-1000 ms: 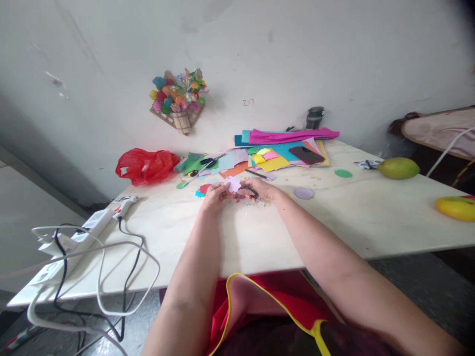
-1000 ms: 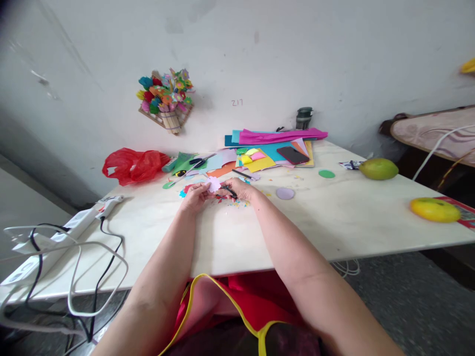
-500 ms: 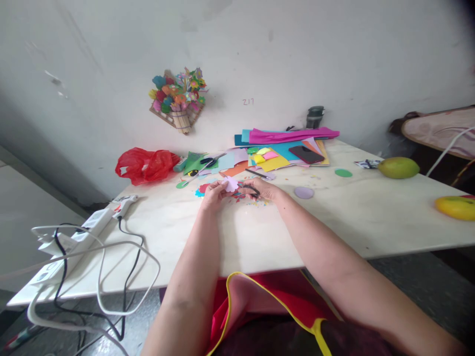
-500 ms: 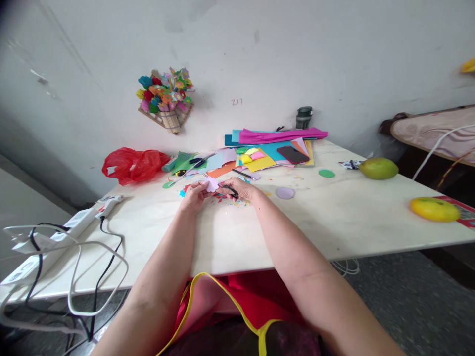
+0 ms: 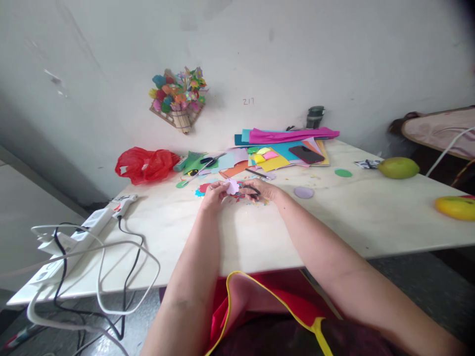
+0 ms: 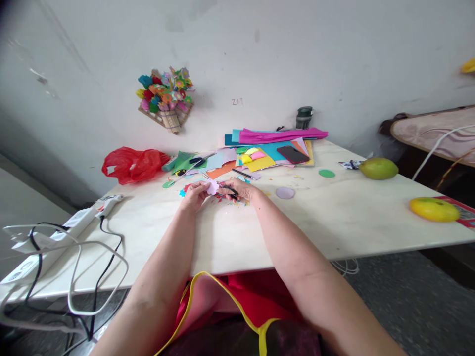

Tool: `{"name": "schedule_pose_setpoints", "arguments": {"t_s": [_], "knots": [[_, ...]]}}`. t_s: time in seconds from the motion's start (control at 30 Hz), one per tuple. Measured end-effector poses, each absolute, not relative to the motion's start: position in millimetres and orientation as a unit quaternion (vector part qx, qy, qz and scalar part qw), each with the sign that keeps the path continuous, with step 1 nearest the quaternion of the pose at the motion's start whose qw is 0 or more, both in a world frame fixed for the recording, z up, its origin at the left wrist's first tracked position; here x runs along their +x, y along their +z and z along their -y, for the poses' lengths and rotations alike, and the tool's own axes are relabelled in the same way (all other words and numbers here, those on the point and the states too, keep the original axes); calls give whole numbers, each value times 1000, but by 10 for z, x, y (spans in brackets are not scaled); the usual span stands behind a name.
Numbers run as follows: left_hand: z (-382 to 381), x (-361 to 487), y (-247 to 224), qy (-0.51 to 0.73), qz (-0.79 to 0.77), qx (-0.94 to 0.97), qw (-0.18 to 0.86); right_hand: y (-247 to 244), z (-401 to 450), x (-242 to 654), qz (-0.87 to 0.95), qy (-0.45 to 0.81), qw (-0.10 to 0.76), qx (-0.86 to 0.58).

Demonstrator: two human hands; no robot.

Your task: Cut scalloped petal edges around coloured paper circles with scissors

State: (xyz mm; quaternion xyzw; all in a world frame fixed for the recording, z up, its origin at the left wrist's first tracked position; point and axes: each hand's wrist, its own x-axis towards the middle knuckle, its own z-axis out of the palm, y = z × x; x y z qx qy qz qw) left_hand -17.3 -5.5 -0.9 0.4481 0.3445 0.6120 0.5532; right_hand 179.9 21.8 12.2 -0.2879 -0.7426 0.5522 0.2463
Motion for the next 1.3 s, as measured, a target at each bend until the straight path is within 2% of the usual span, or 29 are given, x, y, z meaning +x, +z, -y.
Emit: {"name": "schedule_pose_setpoints", "arguments": {"t_s": [1.3], "knots": [[129,-147,72,575,-386,462,554,158,-212,1807,752,545,245,-279]]}}
